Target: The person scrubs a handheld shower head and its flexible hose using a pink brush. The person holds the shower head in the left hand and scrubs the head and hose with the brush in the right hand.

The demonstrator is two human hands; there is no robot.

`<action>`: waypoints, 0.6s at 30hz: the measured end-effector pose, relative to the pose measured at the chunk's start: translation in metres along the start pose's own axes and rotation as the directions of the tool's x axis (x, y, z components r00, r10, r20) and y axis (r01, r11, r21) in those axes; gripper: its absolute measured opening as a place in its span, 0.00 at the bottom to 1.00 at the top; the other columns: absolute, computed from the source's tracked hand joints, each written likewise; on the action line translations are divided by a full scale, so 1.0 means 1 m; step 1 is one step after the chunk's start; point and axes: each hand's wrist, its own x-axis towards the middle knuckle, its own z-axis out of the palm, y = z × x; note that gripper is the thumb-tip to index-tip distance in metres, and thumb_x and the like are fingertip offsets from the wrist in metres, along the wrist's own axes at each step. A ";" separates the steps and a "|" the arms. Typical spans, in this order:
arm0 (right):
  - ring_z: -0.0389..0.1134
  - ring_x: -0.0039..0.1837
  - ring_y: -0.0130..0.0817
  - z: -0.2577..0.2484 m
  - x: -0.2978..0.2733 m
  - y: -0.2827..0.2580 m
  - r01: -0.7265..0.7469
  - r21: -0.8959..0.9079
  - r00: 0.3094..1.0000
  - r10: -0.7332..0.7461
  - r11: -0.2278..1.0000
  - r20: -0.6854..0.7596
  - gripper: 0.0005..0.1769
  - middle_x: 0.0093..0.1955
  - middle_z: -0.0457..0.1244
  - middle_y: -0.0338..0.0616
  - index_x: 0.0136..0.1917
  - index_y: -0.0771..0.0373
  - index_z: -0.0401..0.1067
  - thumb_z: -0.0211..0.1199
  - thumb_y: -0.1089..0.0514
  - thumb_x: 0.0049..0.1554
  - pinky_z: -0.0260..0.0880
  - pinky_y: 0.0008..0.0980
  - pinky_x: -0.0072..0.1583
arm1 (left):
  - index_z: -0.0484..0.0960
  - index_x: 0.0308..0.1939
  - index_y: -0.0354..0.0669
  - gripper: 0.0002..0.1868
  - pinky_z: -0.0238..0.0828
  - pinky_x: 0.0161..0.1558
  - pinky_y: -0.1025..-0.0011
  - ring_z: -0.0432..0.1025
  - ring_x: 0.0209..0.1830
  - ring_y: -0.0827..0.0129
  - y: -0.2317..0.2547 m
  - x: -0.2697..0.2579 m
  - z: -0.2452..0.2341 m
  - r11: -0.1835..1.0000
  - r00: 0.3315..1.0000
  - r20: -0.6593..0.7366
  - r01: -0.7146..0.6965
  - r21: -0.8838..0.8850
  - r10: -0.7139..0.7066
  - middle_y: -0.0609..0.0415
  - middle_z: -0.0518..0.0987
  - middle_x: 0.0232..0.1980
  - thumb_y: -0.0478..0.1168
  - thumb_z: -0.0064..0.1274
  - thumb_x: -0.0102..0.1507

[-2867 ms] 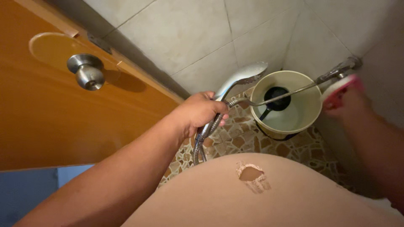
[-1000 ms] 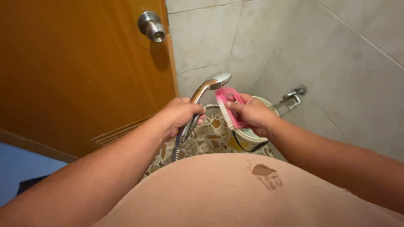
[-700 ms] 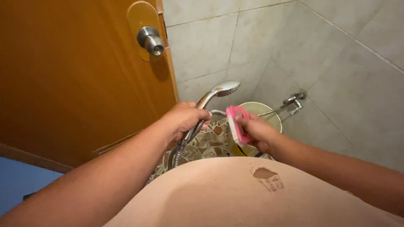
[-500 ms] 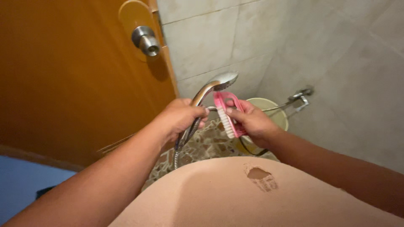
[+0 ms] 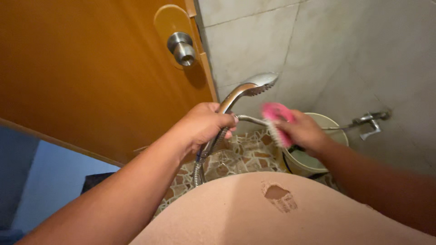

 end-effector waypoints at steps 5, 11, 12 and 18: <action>0.67 0.40 0.30 -0.029 0.018 0.004 -0.398 0.068 0.906 0.403 0.915 -0.126 0.15 0.45 0.68 0.41 0.60 0.59 0.73 0.60 0.53 0.61 0.69 0.36 0.41 | 0.81 0.38 0.36 0.09 0.75 0.32 0.77 0.75 0.27 0.75 0.009 0.003 0.007 0.997 0.999 0.033 -0.010 -0.072 0.013 0.53 0.82 0.33 0.37 0.60 0.57; 0.67 0.43 0.25 0.029 0.009 -0.039 0.007 0.275 0.977 -0.066 0.962 0.204 0.20 0.47 0.68 0.39 0.64 0.61 0.69 0.61 0.56 0.60 0.70 0.29 0.44 | 0.82 0.40 0.34 0.10 0.72 0.30 0.77 0.73 0.26 0.75 0.016 0.011 0.006 0.999 0.999 -0.022 0.034 0.021 -0.033 0.53 0.82 0.33 0.37 0.60 0.58; 0.67 0.45 0.23 0.031 0.010 -0.047 0.073 0.261 0.962 -0.137 0.963 0.238 0.21 0.48 0.68 0.38 0.65 0.64 0.68 0.63 0.56 0.60 0.71 0.27 0.45 | 0.82 0.40 0.34 0.11 0.71 0.29 0.77 0.72 0.26 0.74 0.019 0.011 0.004 0.998 0.999 -0.028 0.038 0.043 -0.036 0.53 0.81 0.33 0.37 0.60 0.58; 0.64 0.37 0.29 -0.036 0.011 -0.023 -0.189 -0.365 0.981 0.156 0.912 -0.118 0.27 0.42 0.67 0.42 0.72 0.53 0.69 0.55 0.59 0.59 0.66 0.27 0.39 | 0.81 0.40 0.35 0.10 0.74 0.31 0.79 0.74 0.28 0.75 0.028 0.002 0.004 0.998 0.998 -0.039 0.039 -0.055 -0.041 0.52 0.83 0.35 0.36 0.61 0.57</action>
